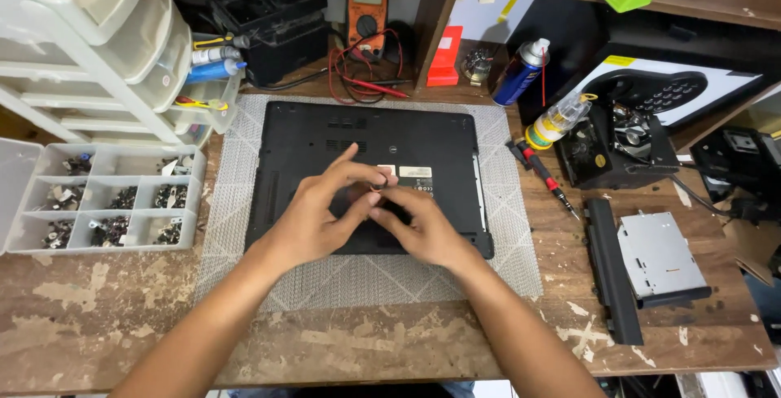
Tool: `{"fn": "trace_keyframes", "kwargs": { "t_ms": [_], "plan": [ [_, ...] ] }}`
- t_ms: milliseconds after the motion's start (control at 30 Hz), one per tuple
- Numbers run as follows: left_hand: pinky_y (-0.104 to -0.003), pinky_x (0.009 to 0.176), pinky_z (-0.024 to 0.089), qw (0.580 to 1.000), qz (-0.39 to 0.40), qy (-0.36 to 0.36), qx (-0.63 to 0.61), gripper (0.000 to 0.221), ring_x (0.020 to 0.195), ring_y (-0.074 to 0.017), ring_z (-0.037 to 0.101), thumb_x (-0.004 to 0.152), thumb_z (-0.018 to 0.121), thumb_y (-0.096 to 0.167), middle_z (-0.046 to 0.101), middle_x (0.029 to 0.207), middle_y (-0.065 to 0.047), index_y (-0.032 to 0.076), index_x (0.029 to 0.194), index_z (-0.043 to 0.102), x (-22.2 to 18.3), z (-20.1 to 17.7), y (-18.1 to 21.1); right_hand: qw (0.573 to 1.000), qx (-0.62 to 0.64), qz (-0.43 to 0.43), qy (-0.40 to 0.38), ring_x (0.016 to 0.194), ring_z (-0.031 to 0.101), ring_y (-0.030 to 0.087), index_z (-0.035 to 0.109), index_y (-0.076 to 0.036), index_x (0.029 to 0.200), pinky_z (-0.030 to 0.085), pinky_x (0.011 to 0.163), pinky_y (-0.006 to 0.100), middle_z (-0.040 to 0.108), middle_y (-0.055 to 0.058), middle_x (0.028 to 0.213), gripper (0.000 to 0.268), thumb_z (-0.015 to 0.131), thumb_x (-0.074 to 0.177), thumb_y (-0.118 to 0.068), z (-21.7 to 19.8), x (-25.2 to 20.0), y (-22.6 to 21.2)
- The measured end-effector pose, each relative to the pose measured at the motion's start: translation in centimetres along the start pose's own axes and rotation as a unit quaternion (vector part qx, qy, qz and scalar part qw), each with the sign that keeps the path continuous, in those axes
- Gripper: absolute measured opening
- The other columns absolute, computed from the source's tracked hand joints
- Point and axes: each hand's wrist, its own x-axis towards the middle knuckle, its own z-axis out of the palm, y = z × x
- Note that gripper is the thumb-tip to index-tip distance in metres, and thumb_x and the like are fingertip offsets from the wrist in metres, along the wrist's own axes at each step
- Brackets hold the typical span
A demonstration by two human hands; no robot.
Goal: Disassembling a laptop by removing screws from the bottom cover and extracting the optical drive.
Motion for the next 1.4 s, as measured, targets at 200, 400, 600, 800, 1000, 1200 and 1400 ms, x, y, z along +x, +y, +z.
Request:
{"fn": "trace_keyframes", "kwargs": {
  "t_ms": [200,400,600,800,1000,1200,1400],
  "plan": [
    [-0.055,0.112,0.041,0.99,0.072,0.065,0.101,0.037,0.077,-0.0274,0.065,0.073,0.093,0.017,0.057,0.076,-0.004,0.009,0.092,0.063,-0.5,1.2,-2.4,0.996,-0.057,-0.029,0.055,0.08,0.072,0.034,0.071,-0.005,0.095,0.057,0.072,0.043,0.071,0.011,0.086,0.02,0.085,0.082,-0.01,2.2,-2.3,7.2],
    [-0.052,0.108,0.041,0.995,-0.036,0.017,0.088,0.038,0.104,-0.0321,0.065,0.104,0.048,0.032,0.064,0.104,-0.009,0.009,0.129,0.064,-1.2,-1.4,-2.6,0.985,0.108,0.037,0.13,0.09,0.076,0.031,0.065,0.003,0.093,0.062,0.076,0.041,0.076,0.025,0.105,0.006,0.071,0.092,0.002,0.5,-1.4,2.1],
    [-0.049,0.101,0.041,0.988,-0.068,-0.056,0.126,0.01,0.085,-0.0299,0.069,0.091,0.074,0.021,0.074,0.08,-0.006,0.011,0.092,0.075,-1.4,-0.2,-1.4,0.94,0.257,0.057,0.215,0.09,0.076,0.033,0.058,0.008,0.117,0.066,0.076,0.039,0.074,0.03,0.102,0.024,0.065,0.094,0.003,-1.4,-1.4,3.2],
    [-0.041,0.095,0.044,0.987,-0.071,-0.043,0.137,0.005,0.079,-0.0257,0.07,0.089,0.075,0.009,0.075,0.073,-0.004,0.012,0.085,0.077,-0.2,1.3,-1.3,0.934,0.227,0.062,0.267,0.08,0.076,0.033,0.058,0.01,0.111,0.066,0.067,0.042,0.073,0.032,0.095,0.024,0.07,0.092,0.004,-2.6,-1.4,2.9],
    [-0.03,0.087,0.051,0.991,-0.078,0.072,0.078,0.006,0.083,-0.0209,0.076,0.084,0.084,0.016,0.078,0.078,0.003,0.019,0.083,0.079,1.4,3.3,-1.0,0.923,0.231,0.08,0.299,0.07,0.075,0.031,0.058,0.011,0.103,0.067,0.056,0.043,0.07,0.027,0.085,0.023,0.075,0.088,0.007,-3.5,-1.7,3.7],
    [-0.029,0.072,0.056,0.991,-0.1,0.084,-0.002,0.006,0.073,-0.0241,0.077,0.085,0.081,0.008,0.078,0.072,-0.004,0.014,0.086,0.082,2.5,7.3,0.6,0.921,0.172,0.064,0.344,0.069,0.076,0.033,0.057,0.013,0.102,0.068,0.054,0.047,0.069,0.026,0.085,0.024,0.076,0.087,0.008,-6.4,-2.4,1.6],
    [-0.035,0.072,0.059,0.991,-0.076,0.045,-0.099,0.02,0.084,-0.0266,0.078,0.085,0.078,0.007,0.08,0.088,-0.01,0.011,0.104,0.08,2.5,11.3,0.3,0.927,0.119,0.097,0.341,0.071,0.075,0.03,0.047,0.007,0.121,0.07,0.056,0.041,0.066,0.022,0.085,0.045,0.074,0.086,0.01,-9.8,-6.2,-0.1]
  ]
}}
